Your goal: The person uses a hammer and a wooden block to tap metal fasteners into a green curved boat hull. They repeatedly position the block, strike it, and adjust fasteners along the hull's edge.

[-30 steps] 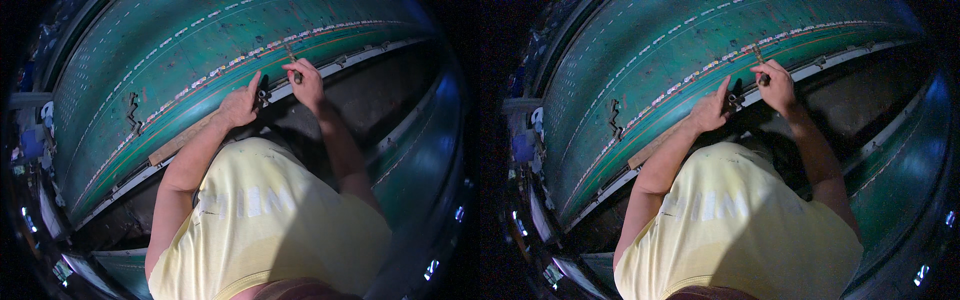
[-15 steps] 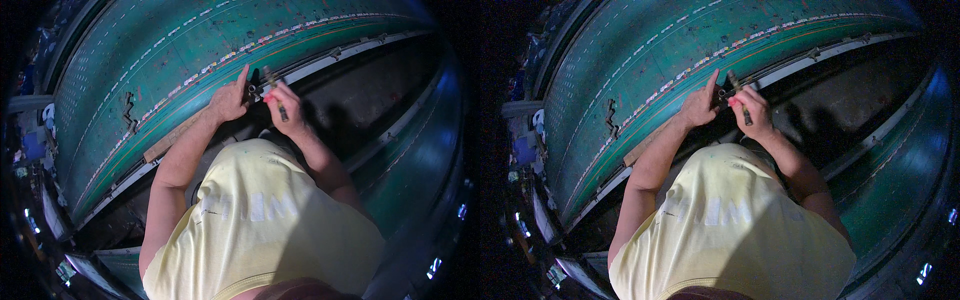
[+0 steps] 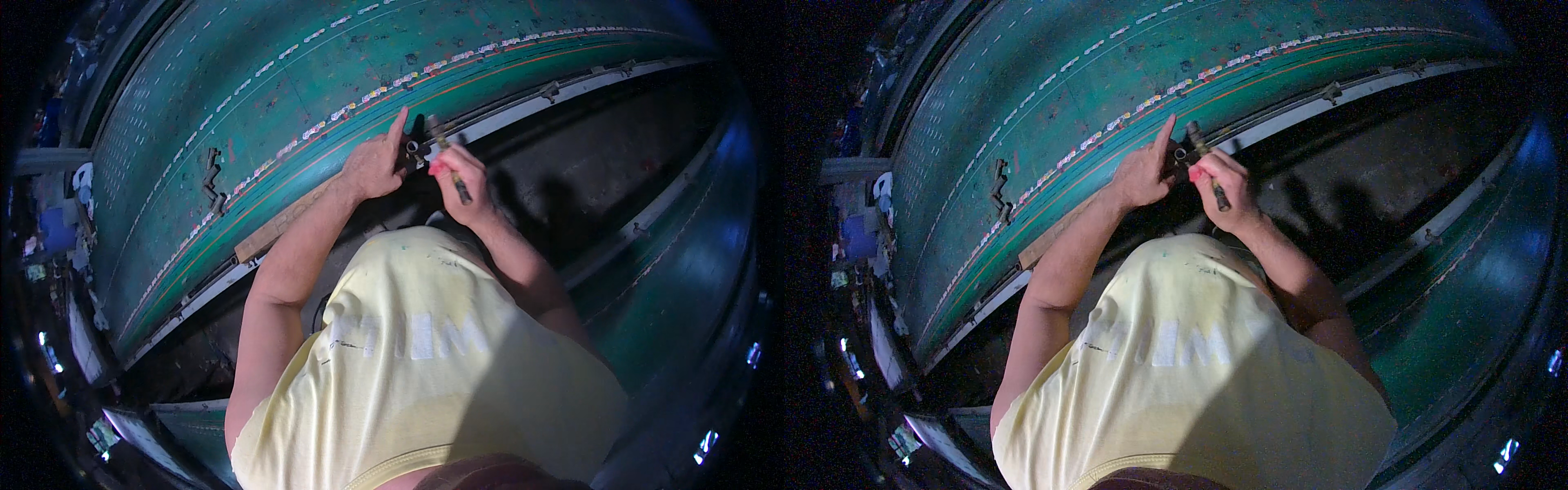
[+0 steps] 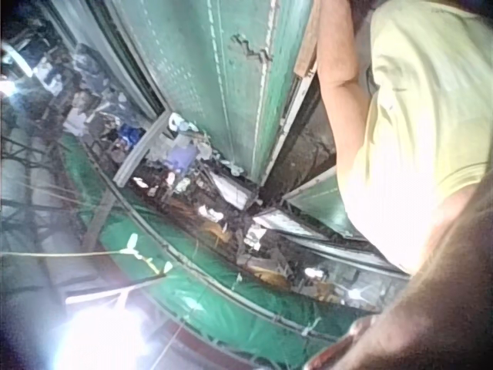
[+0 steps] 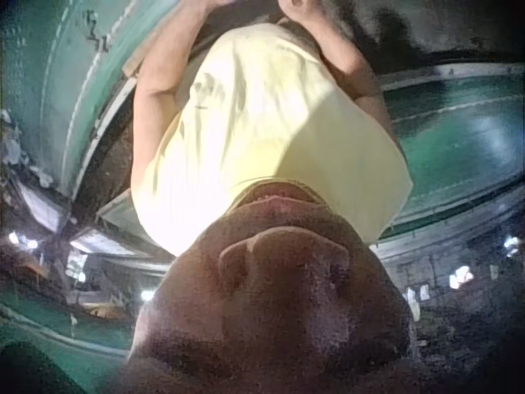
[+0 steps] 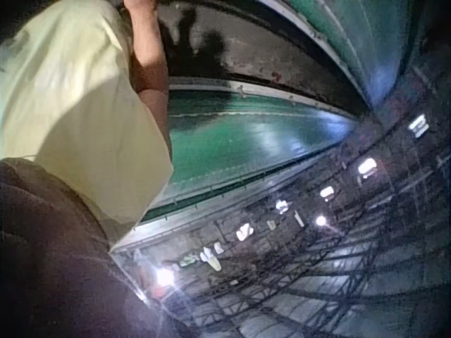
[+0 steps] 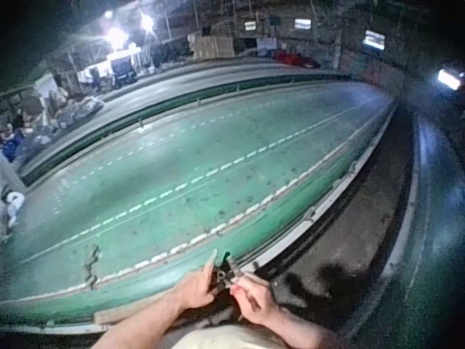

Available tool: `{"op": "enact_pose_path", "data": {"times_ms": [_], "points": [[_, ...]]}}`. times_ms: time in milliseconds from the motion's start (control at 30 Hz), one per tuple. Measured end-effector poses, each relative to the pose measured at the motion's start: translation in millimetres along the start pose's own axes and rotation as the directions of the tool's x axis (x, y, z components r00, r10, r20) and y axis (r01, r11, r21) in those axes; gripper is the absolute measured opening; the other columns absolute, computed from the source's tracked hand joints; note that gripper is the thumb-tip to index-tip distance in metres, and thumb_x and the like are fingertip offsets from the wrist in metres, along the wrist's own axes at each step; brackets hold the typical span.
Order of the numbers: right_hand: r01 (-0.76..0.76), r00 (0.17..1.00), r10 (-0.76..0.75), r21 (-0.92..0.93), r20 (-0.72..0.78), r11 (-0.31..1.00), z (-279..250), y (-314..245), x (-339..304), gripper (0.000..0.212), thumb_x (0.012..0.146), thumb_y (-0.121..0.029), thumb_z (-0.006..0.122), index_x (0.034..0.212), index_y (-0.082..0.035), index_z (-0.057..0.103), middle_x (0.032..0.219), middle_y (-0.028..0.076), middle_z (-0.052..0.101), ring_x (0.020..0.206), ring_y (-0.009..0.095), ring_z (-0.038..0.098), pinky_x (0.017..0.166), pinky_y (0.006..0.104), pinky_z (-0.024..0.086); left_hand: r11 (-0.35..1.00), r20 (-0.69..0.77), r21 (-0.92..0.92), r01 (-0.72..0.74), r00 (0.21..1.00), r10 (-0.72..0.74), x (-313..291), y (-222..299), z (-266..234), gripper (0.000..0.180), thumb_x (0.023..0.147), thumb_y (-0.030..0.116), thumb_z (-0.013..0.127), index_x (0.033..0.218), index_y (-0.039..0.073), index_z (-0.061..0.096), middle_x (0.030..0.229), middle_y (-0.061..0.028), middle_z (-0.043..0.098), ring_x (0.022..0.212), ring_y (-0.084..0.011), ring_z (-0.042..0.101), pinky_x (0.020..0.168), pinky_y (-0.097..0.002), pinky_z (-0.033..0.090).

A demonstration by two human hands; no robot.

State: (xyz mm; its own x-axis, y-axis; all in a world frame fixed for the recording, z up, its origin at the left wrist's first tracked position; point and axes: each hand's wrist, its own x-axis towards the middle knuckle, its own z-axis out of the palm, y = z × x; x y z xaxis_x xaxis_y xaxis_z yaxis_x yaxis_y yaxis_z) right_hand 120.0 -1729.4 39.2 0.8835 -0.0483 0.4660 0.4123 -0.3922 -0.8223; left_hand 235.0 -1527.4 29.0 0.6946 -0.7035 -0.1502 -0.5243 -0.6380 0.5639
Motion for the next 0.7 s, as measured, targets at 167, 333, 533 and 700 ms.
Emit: {"op": "enact_pose_path", "data": {"times_ms": [167, 333, 533, 700], "points": [[0.391, 0.858, -0.443, -0.228, -0.259, 0.892, -30, -37, 9, 0.005, 0.098, 0.002, 0.066, 0.097, -0.003, 0.068, 0.095, 0.017, 0.065, 0.082, 0.032, 0.067, 0.072, 0.0442, 0.057, 0.998, -0.09, 0.002, -0.057, 0.994, 0.057, -4, -9, 8, 0.121, 0.085, 0.01, 0.08, 0.179, 0.008, 0.004, 0.124, -0.0313, 0.075, 0.109, -0.0533, 0.072, 0.095, -0.0597, 0.058], [-0.092, 0.976, 0.09, -0.002, 0.198, 0.996, 24, 40, -25, 0.018, 0.108, -0.01, 0.064, 0.094, 0.001, 0.064, 0.089, 0.018, 0.067, 0.081, 0.033, 0.068, 0.072, 0.0432, 0.054, 0.999, -0.003, 0.053, 0.011, 1.0, -0.011, 1, 3, -1, 0.118, 0.084, 0.013, 0.08, 0.178, 0.005, 0.009, 0.123, -0.0274, 0.075, 0.112, -0.0503, 0.072, 0.097, -0.0574, 0.058], [-0.225, 0.973, 0.228, 0.071, -0.035, 0.972, 10, 40, -23, 0.018, 0.108, -0.01, 0.061, 0.096, 0.001, 0.067, 0.085, 0.014, 0.069, 0.078, 0.027, 0.069, 0.074, 0.0396, 0.055, 1.0, -0.049, -0.008, -0.019, 0.999, 0.019, -1, -3, 4, 0.119, 0.083, 0.013, 0.079, 0.179, 0.006, 0.008, 0.119, -0.0292, 0.075, 0.11, -0.05, 0.072, 0.096, -0.0577, 0.058], [-0.456, 0.754, 0.57, 0.364, -0.327, 0.812, 8, 64, -47, 0.034, 0.119, -0.028, 0.058, 0.098, -0.004, 0.068, 0.086, 0.0, 0.068, 0.075, 0.008, 0.061, 0.068, 0.0268, 0.051, 1.0, -0.04, -0.009, -0.027, 0.999, 0.027, -1, 0, 4, 0.118, 0.086, 0.013, 0.079, 0.179, 0.008, 0.007, 0.119, -0.0312, 0.074, 0.11, -0.051, 0.072, 0.097, -0.0584, 0.058]]}}
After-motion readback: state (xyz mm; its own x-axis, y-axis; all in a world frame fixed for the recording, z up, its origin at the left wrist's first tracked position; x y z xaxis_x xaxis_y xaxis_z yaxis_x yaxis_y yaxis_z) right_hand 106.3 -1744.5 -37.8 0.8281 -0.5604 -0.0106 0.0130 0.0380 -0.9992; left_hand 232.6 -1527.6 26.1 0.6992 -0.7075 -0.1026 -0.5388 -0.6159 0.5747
